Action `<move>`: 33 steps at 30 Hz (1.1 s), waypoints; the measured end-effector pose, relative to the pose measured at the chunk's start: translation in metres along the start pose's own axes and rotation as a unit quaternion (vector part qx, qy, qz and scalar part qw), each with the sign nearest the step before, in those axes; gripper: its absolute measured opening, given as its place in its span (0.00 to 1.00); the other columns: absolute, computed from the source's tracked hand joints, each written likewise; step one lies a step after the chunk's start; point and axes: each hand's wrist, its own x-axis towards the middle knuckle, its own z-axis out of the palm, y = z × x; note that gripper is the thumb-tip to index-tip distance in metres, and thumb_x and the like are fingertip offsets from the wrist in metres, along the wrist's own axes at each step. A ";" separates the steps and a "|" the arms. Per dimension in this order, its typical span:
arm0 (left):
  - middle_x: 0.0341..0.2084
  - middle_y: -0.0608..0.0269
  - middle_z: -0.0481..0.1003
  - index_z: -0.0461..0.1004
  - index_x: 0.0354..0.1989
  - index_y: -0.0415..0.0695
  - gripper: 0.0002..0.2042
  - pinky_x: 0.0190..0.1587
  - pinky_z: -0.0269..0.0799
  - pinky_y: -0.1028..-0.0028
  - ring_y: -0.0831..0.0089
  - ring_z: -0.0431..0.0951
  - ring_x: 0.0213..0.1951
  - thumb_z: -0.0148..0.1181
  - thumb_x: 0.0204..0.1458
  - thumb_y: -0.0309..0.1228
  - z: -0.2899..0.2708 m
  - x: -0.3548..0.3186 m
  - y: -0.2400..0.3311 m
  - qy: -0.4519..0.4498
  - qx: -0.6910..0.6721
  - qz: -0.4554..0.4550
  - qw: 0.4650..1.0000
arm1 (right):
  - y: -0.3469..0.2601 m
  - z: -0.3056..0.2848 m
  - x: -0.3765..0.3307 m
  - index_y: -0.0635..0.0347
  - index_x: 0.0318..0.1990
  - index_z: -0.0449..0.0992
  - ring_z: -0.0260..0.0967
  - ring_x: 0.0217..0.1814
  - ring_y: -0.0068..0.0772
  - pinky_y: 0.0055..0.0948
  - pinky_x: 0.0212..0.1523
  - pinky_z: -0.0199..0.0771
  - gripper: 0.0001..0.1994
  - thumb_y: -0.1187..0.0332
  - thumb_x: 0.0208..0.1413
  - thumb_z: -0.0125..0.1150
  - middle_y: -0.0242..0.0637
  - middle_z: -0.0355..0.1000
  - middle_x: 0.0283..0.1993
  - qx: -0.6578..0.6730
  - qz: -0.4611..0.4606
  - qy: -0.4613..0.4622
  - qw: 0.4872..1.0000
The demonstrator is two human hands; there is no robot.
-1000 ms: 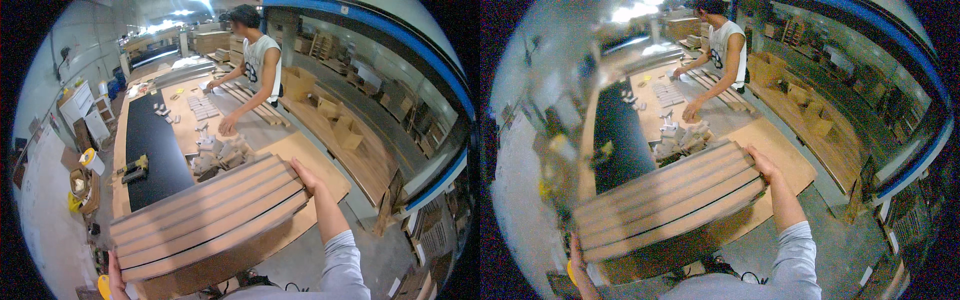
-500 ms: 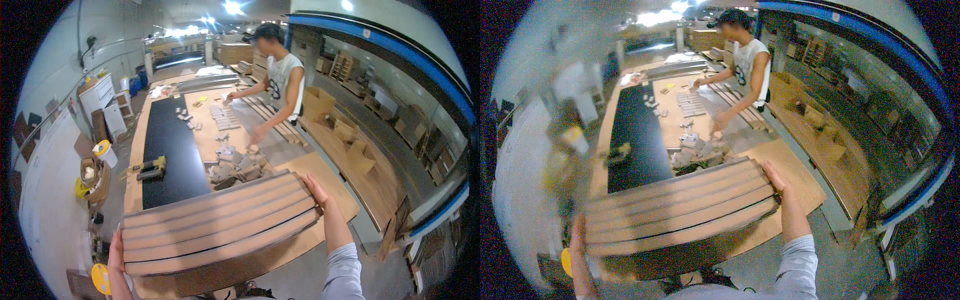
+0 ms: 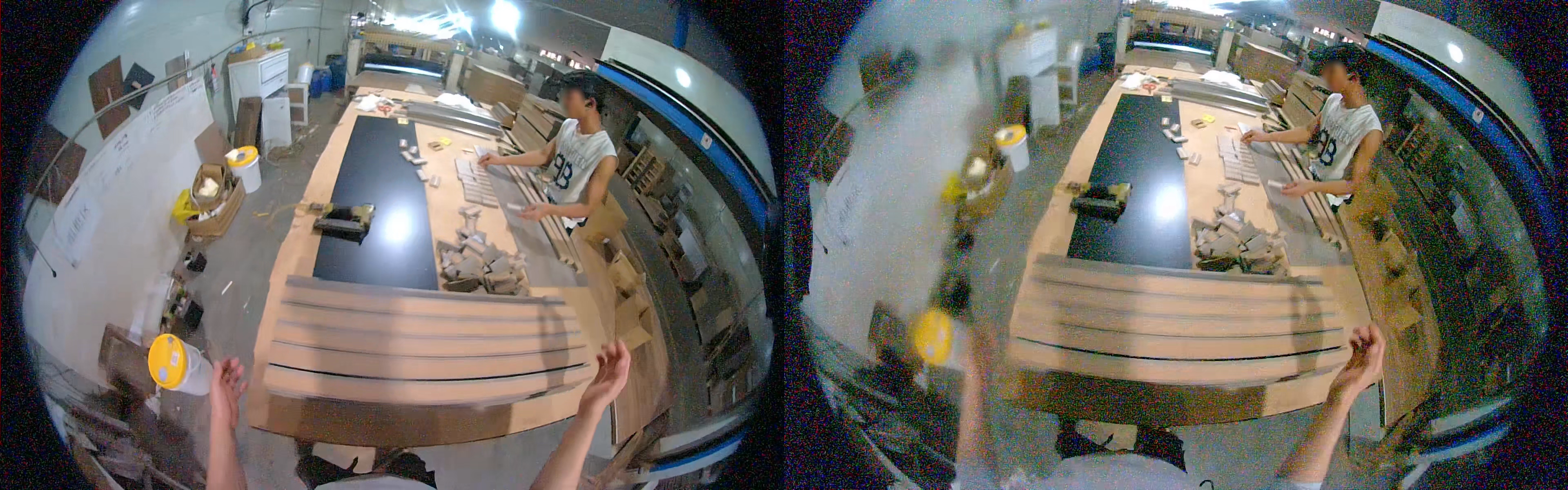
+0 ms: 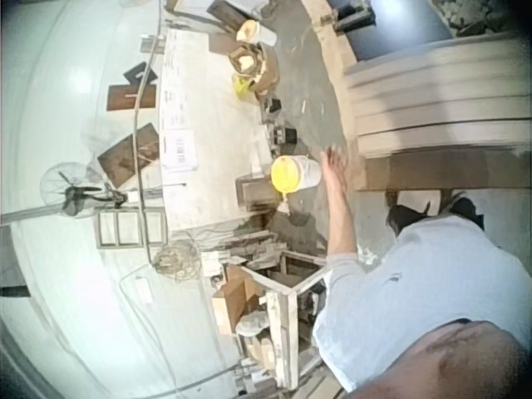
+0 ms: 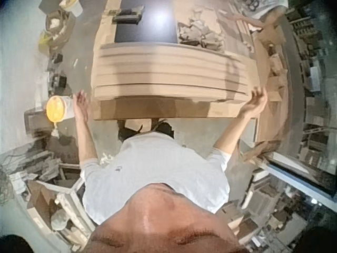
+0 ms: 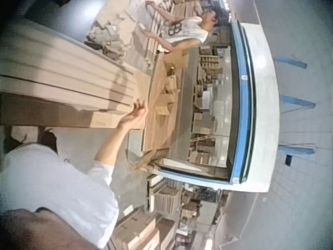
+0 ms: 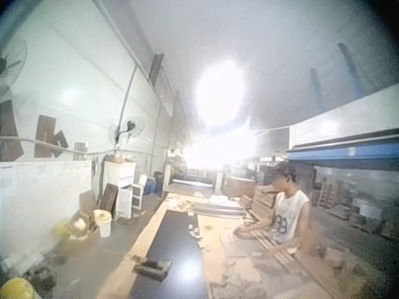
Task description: Aligning and fastening small wooden blocks to larger curved wooden slats using a pneumatic nail gun.
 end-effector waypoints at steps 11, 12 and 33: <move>0.48 0.65 0.77 0.73 0.56 0.48 0.19 0.52 0.72 0.60 0.67 0.76 0.48 0.55 0.65 0.47 -0.191 -0.050 -0.097 0.065 -0.057 -0.149 0.985 | -0.116 0.337 -0.385 0.61 0.44 0.83 0.78 0.38 0.39 0.35 0.43 0.77 0.10 0.66 0.59 0.69 0.40 0.80 0.36 0.054 0.036 -0.586 0.808; 0.50 0.64 0.77 0.73 0.57 0.48 0.19 0.51 0.73 0.58 0.64 0.77 0.49 0.55 0.65 0.47 -0.202 -0.050 -0.092 0.058 -0.030 -0.144 0.987 | -0.122 0.365 -0.413 0.59 0.44 0.84 0.78 0.38 0.39 0.36 0.43 0.77 0.09 0.66 0.60 0.68 0.39 0.80 0.36 0.065 0.051 -0.614 0.785; 0.42 0.61 0.80 0.73 0.56 0.46 0.17 0.39 0.78 0.67 0.67 0.81 0.41 0.60 0.66 0.43 -0.286 0.163 0.025 -0.029 0.224 -0.190 0.955 | -0.009 0.557 -0.500 0.50 0.35 0.85 0.78 0.32 0.40 0.40 0.35 0.78 0.07 0.61 0.56 0.66 0.33 0.80 0.30 -0.189 0.023 -0.407 0.893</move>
